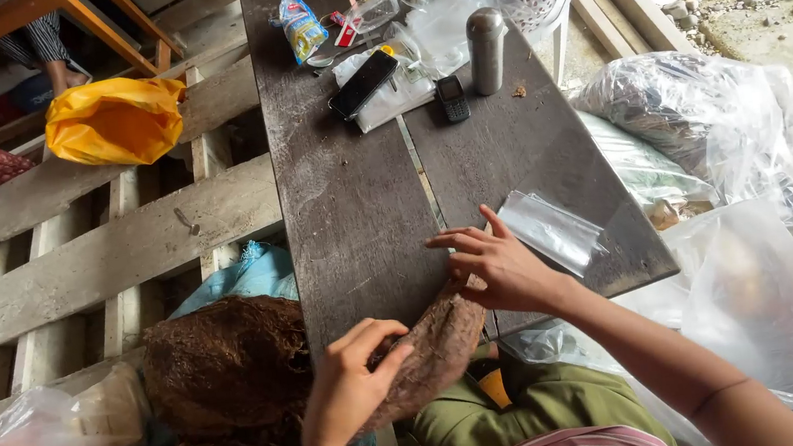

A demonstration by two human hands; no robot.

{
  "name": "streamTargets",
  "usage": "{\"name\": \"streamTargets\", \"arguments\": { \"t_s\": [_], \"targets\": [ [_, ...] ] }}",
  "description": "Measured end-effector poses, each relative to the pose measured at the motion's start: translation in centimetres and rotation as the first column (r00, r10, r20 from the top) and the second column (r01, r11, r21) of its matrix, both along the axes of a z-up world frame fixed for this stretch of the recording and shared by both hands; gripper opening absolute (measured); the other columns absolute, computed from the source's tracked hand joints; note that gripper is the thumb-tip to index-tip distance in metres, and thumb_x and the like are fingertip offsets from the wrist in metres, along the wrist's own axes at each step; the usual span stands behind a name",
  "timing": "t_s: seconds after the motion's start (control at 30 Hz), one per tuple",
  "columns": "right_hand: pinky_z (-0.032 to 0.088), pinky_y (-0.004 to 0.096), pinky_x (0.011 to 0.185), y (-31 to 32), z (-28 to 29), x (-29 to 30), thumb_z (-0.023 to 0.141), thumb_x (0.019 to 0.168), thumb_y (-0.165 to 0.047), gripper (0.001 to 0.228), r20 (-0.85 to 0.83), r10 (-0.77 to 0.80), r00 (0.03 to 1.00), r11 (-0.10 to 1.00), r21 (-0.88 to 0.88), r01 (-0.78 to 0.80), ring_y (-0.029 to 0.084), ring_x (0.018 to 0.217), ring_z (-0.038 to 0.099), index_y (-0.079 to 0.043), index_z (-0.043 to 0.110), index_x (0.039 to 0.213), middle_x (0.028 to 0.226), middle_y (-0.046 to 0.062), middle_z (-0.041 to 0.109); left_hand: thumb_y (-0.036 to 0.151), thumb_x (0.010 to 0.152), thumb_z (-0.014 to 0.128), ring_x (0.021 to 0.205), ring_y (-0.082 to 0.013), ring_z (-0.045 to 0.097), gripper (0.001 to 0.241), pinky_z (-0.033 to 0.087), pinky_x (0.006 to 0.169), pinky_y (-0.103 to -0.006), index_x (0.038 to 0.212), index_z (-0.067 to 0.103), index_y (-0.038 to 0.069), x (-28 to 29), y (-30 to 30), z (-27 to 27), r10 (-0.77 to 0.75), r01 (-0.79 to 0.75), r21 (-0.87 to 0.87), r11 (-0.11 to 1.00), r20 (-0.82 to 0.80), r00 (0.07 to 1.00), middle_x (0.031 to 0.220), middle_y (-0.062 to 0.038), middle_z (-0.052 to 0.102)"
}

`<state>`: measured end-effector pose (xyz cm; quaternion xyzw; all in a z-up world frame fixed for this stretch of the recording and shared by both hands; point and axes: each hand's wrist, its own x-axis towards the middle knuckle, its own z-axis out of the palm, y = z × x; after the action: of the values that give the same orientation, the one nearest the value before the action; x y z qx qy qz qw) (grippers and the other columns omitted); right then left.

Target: Flattening, folding, and packaging dried tobacco leaves into plastic bags.

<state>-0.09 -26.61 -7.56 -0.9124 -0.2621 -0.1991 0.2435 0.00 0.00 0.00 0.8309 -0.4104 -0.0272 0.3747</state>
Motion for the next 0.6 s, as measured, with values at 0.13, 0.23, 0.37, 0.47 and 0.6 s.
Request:
{"name": "streamTargets", "arguments": {
  "t_s": [0.13, 0.23, 0.37, 0.47, 0.6],
  "targets": [
    [0.051, 0.033, 0.067, -2.0, -1.4, 1.4, 0.065, 0.094, -0.020, 0.014, -0.067, 0.024, 0.997, 0.997, 0.074, -0.019, 0.016, 0.064, 0.060, -0.009, 0.063, 0.087, 0.077, 0.002, 0.063, 0.009, 0.081, 0.073, 0.066, -0.0090, 0.064, 0.024, 0.058, 0.060, -0.0175, 0.105, 0.071, 0.006, 2.5, 2.8, -1.1, 0.133, -0.113, 0.177, 0.978, -0.106, 0.985, 0.092, -0.004, 0.073],
    [0.064, 0.028, 0.057, -2.9, -1.3, 2.7, 0.065, 0.093, -0.012, 0.005, -0.167, 0.027, 0.986, 0.992, 0.130, -0.006, 0.017, 0.063, 0.068, -0.008, 0.068, 0.094, 0.088, 0.005, 0.071, 0.012, 0.085, 0.069, 0.066, -0.0112, 0.058, 0.014, 0.050, 0.063, -0.0251, 0.097, 0.075, 0.009, 4.5, 2.8, -1.0, 0.286, -0.229, 0.287, 0.930, -0.174, 0.942, 0.091, 0.001, 0.071],
    [0.053, 0.030, 0.066, -3.3, 2.3, 4.6, 0.070, 0.085, -0.009, 0.006, -0.039, -0.138, 0.990, 0.989, -0.050, 0.136, 0.020, 0.075, 0.067, -0.011, 0.070, 0.091, 0.084, 0.004, 0.068, 0.007, 0.089, 0.066, 0.063, -0.0218, 0.067, 0.007, 0.056, 0.057, -0.0340, 0.094, 0.071, 0.007, 6.9, 2.4, -2.0, 0.332, -0.333, 0.057, 0.941, 0.039, 0.943, 0.095, -0.008, 0.068],
    [0.044, 0.031, 0.066, -3.8, 5.9, 4.6, 0.074, 0.083, -0.010, 0.009, 0.287, -0.226, 0.931, 0.971, -0.010, 0.239, 0.021, 0.080, 0.061, -0.014, 0.070, 0.090, 0.096, 0.003, 0.067, 0.004, 0.093, 0.064, 0.070, -0.0237, 0.069, 0.004, 0.057, 0.060, -0.0316, 0.096, 0.068, 0.004, 6.3, 1.2, 0.0, 0.403, -0.365, -0.197, 0.910, 0.211, 0.891, 0.103, -0.011, 0.067],
    [0.035, 0.030, 0.067, -4.0, 7.6, 3.0, 0.071, 0.090, -0.013, 0.007, 0.473, -0.339, 0.814, 0.938, 0.234, 0.254, 0.019, 0.080, 0.056, -0.018, 0.073, 0.095, 0.112, 0.002, 0.065, -0.003, 0.093, 0.061, 0.103, -0.0323, 0.066, 0.009, 0.056, 0.084, -0.0410, 0.100, 0.064, 0.002, 3.8, -0.3, 1.2, 0.418, -0.288, -0.337, 0.896, 0.423, 0.804, 0.117, -0.018, 0.065]
  ]
}}
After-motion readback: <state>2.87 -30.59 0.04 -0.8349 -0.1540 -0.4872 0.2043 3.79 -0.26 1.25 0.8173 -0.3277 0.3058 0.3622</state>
